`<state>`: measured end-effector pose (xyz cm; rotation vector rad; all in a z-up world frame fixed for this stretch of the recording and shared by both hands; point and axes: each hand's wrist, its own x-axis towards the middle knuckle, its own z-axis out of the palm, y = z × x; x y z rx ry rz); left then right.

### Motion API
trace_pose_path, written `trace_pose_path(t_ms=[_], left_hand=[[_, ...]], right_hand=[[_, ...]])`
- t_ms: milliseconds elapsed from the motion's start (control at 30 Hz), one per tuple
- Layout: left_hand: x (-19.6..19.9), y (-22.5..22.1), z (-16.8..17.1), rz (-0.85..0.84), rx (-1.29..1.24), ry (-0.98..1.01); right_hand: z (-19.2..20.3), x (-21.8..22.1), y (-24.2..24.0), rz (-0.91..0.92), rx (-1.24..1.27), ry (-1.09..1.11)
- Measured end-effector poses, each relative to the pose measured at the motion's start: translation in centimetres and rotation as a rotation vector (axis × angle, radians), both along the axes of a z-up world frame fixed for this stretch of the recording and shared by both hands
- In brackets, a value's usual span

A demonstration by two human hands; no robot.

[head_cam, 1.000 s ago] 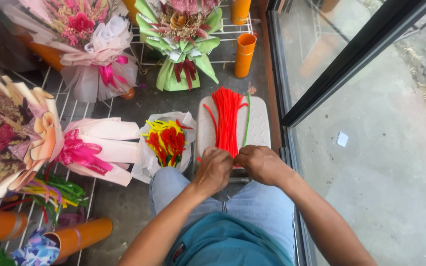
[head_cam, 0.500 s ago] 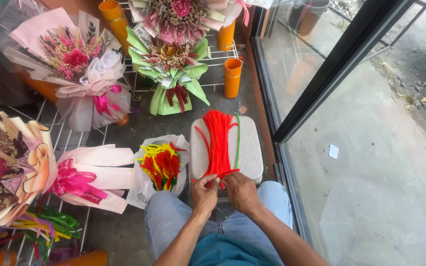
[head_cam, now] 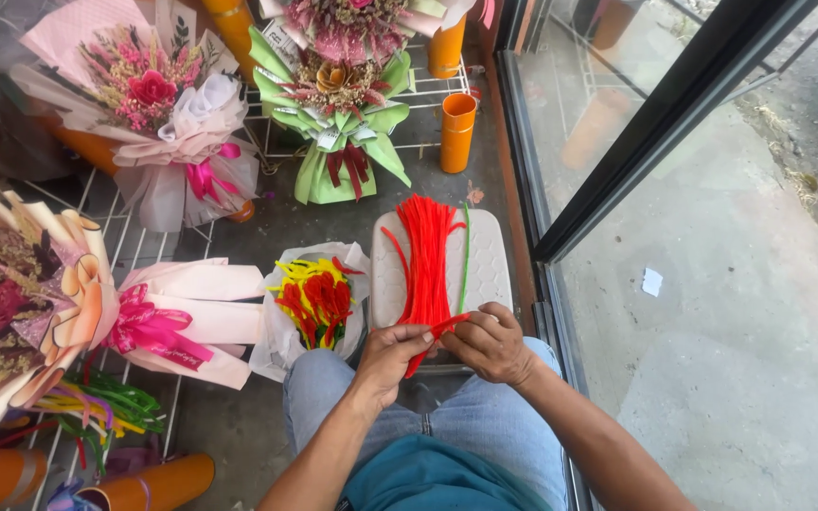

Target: Twisting red pipe cleaners together to prepare them for use in floral arrangements.

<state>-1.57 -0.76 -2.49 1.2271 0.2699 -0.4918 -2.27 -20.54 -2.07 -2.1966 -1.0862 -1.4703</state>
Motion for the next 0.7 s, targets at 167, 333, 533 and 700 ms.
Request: trace_pose_path(t_ms=[167,333,533,700], left_hand=[[-0.3,-0.5,1.2,-0.021,-0.021,0.008],[-0.5,-1.3,0.9,0.034,-0.051,0.009],[-0.5,-2.0,2.9,0.181,0.218,-0.259],[-0.1,-1.8,2.9,0.153,0.465,-0.352]], right_hand=[[0.1,-0.9,-0.7,-0.041,-0.035,-0.011],[1.0,-1.5,0.5,-0.054,0.087,0.189],[0.8,-2.4,3.7,-0.020,0.574,0.579],[0.4,-1.4,2.3,-0.081,0.213,0.164]])
